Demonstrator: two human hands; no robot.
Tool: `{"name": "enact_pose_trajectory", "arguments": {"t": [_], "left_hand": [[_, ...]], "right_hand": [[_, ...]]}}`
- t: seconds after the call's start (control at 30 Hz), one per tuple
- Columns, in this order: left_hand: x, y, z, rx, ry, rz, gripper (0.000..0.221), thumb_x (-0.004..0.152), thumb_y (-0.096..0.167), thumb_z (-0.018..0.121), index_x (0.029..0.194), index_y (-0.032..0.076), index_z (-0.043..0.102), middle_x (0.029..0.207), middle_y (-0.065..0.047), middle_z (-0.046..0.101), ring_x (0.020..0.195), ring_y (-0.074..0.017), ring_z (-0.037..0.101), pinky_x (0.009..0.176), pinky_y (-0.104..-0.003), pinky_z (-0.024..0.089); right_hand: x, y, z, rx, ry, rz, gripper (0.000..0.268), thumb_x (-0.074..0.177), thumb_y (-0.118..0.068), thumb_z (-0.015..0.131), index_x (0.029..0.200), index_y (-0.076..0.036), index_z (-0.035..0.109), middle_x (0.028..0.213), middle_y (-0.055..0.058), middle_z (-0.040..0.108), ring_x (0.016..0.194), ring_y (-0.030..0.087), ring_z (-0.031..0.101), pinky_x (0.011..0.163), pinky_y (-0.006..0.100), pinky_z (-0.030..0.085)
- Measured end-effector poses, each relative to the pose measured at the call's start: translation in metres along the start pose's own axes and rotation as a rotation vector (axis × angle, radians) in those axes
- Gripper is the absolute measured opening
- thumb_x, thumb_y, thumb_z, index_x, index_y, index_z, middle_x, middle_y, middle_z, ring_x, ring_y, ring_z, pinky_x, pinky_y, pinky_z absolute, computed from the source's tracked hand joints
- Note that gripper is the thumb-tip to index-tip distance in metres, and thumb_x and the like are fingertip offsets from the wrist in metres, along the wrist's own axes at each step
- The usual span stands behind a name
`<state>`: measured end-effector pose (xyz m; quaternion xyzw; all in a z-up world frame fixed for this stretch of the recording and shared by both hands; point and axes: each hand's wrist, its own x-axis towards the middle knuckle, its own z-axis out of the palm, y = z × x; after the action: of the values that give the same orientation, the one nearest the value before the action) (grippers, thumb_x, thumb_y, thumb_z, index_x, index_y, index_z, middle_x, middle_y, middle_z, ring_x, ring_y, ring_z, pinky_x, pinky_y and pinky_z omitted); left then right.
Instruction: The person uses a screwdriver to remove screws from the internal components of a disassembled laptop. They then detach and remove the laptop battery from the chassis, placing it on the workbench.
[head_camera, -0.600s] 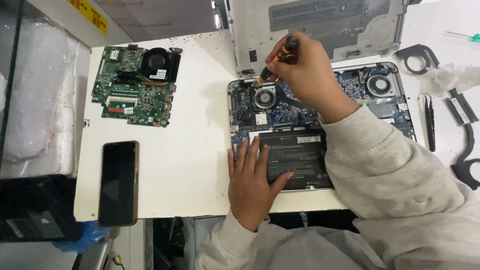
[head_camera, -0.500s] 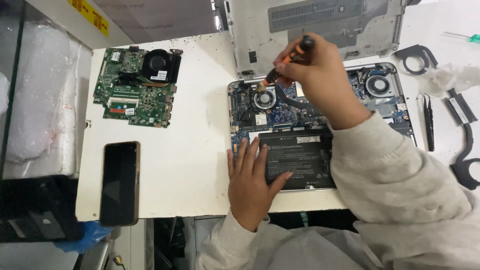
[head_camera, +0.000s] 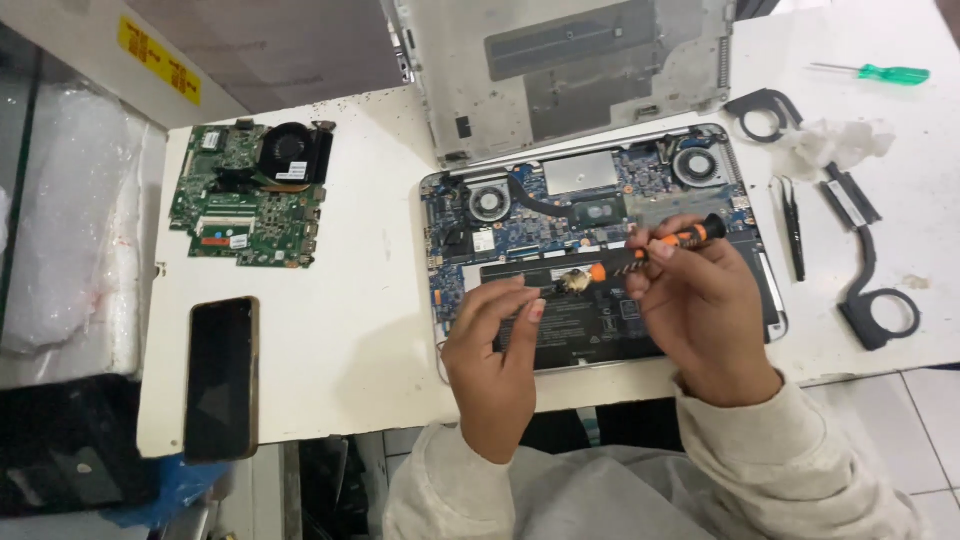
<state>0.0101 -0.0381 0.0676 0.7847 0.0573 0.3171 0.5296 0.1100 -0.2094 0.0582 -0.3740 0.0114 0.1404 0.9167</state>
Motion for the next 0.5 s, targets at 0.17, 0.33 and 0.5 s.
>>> {"name": "enact_pose_trajectory", "arguments": {"t": [0.17,0.33,0.5], "left_hand": [[0.0,0.007,0.015,-0.025,-0.044,-0.097,0.016,0.099,0.015,0.063,0.102,0.004,0.073,0.105,-0.01,0.073,0.102,-0.0251,0.073,0.091,-0.039,0.061],[-0.001,-0.001,0.03,-0.193,-0.058,-0.204,0.013,0.101,0.014,0.06,0.1,0.004,0.069,0.102,-0.009,0.072,0.099,-0.0213,0.07,0.09,-0.034,0.058],[-0.005,-0.005,0.051,-0.493,0.013,-0.386,0.021,0.102,0.025,0.059,0.103,0.005,0.067,0.102,-0.008,0.069,0.098,-0.0196,0.066,0.09,-0.034,0.056]], "right_hand": [[-0.013,-0.001,-0.012,0.041,0.064,-0.009,0.011,0.092,0.003,0.064,0.094,-0.008,0.066,0.098,0.015,0.065,0.08,0.02,0.062,0.065,0.027,0.052],[-0.025,-0.002,-0.016,0.128,0.131,0.03,0.012,0.093,0.003,0.064,0.093,-0.01,0.062,0.101,0.014,0.064,0.078,0.02,0.062,0.068,0.027,0.055],[-0.03,0.0,-0.024,0.181,0.138,0.028,0.012,0.094,0.0,0.063,0.095,-0.012,0.06,0.109,0.015,0.061,0.081,0.021,0.061,0.072,0.027,0.054]]}}
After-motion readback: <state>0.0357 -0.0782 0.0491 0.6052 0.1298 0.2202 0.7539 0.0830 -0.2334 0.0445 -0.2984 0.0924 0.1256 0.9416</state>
